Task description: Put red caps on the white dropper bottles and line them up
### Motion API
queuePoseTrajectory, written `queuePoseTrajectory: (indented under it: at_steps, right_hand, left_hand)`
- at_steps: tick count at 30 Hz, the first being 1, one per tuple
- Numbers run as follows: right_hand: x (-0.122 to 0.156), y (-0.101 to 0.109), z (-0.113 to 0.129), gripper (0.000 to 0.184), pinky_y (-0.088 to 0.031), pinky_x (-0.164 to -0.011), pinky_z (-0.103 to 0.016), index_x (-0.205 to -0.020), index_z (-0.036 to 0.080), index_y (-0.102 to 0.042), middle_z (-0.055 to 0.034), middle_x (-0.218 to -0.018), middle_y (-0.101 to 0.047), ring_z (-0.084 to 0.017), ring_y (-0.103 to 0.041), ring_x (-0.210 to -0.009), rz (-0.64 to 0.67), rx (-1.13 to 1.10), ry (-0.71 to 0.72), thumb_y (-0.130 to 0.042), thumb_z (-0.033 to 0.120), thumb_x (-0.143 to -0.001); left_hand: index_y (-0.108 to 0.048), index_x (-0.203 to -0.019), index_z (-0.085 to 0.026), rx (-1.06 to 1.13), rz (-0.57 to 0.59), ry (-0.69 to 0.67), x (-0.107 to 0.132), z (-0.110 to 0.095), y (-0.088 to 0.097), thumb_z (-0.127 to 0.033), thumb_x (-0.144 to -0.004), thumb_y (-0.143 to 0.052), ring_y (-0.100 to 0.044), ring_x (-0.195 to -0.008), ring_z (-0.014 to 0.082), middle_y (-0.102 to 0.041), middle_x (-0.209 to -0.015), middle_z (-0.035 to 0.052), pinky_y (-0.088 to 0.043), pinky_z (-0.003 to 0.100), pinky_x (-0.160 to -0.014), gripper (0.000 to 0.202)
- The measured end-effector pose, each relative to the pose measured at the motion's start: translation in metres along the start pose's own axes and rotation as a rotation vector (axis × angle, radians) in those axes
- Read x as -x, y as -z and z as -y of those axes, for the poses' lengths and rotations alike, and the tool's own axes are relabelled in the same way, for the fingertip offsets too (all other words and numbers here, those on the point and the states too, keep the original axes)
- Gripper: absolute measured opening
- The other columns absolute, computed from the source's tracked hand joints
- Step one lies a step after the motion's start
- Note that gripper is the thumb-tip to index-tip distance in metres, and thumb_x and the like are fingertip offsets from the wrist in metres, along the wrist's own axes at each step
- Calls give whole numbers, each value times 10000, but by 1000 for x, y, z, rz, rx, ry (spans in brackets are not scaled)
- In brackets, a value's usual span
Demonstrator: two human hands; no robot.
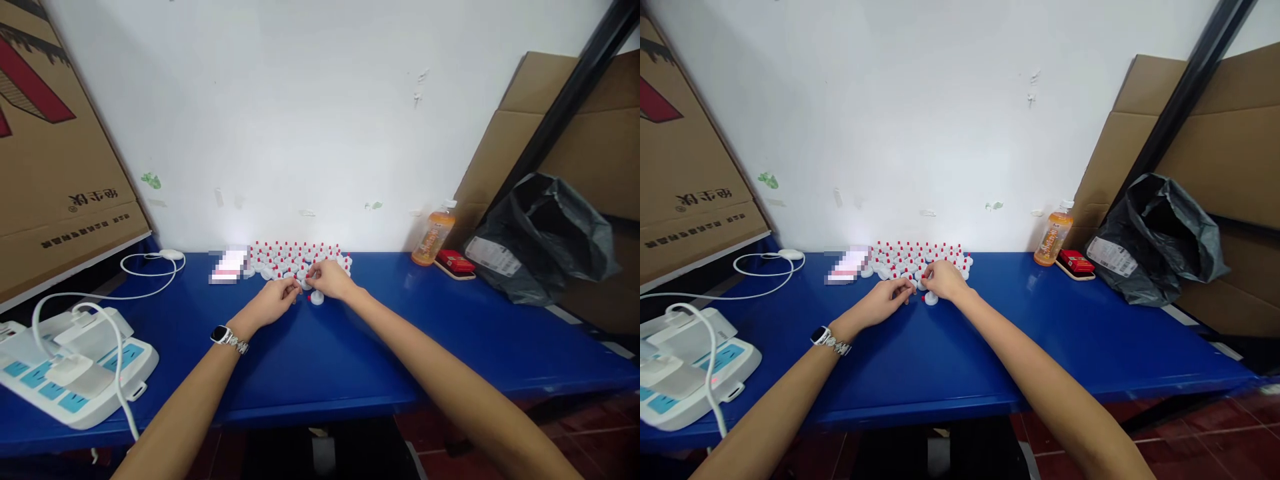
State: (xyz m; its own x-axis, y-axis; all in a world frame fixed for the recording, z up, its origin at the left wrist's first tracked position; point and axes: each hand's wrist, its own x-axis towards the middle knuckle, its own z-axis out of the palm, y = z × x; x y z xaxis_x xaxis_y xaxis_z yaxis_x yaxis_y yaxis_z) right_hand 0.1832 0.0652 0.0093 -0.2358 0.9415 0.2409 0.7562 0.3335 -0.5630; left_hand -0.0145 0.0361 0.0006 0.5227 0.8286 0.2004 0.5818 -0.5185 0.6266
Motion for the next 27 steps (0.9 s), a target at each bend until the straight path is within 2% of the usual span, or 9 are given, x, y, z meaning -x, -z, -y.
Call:
queuePoseTrajectory:
  at_steps: [2,5,7,11,14,18,23,27]
  right_hand:
    - [0,1,0,72,-364,-581,-255,-766,179,-693,-5,-669,-643,-133,-547,-600,-28,-20,27,-655,239,-776]
    - [10,9,-1,72,-417,-670,-269,-791,181,-650,-29,-811,-678,-152,-592,-720,-203,-97,96,-623,247,-800]
    - [20,16,-5,81,-442,-720,-281,-850,192,-615,-36,-876,-693,-163,-618,-792,-276,-229,129,-591,268,-840]
    - [42,23,-17,150,-451,-671,-272,-937,215,-558,-15,-839,-691,-157,-616,-739,-265,-509,146,-524,361,-925]
    - [57,21,-22,155,-437,-658,-266,-938,212,-604,-10,-841,-650,-141,-562,-698,-282,-470,153,-557,357,-917]
    - [74,13,-11,84,-438,-668,-260,-889,205,-669,-19,-898,-611,-130,-531,-714,-267,-370,237,-645,275,-848]
    - [84,8,9,71,-449,-689,-260,-884,201,-619,-13,-879,-591,-137,-544,-753,-320,-329,354,-595,163,-829]
    - [86,8,13,91,-471,-712,-272,-928,203,-605,-11,-857,-606,-145,-561,-752,-357,-316,382,-599,185,-839]
  left_hand:
    - [-633,-931,-194,-3,-8,2,0,-2,0,-399,-970,-423,-570,-646,152,-667,-753,4,-407,269,-627,296]
    - [-635,-933,-199,2,-35,0,0,-7,1,-418,-979,-414,-562,-628,146,-660,-743,-5,-398,267,-613,315]
    - [-640,-931,-200,-2,-59,-13,0,-9,2,-425,-982,-417,-554,-619,141,-656,-736,-9,-392,267,-609,321]
    - [-642,-907,-198,5,-113,-58,-1,-14,3,-435,-986,-434,-545,-634,135,-660,-754,-10,-383,266,-612,326]
    - [-634,-925,-196,40,-170,-104,0,-20,2,-437,-990,-441,-559,-683,138,-664,-813,0,-401,266,-639,316]
    - [-588,-927,-200,23,-188,-185,3,-32,-8,-424,-998,-440,-550,-709,141,-625,-818,-3,-413,269,-655,278]
    - [-494,-863,-205,-189,-137,-287,7,-43,-20,-363,-1025,-373,-533,-756,163,-567,-844,10,-413,303,-693,257]
    - [-480,-883,-209,-219,-163,-327,7,-43,-19,-324,-1044,-299,-531,-813,179,-556,-888,29,-424,322,-749,269]
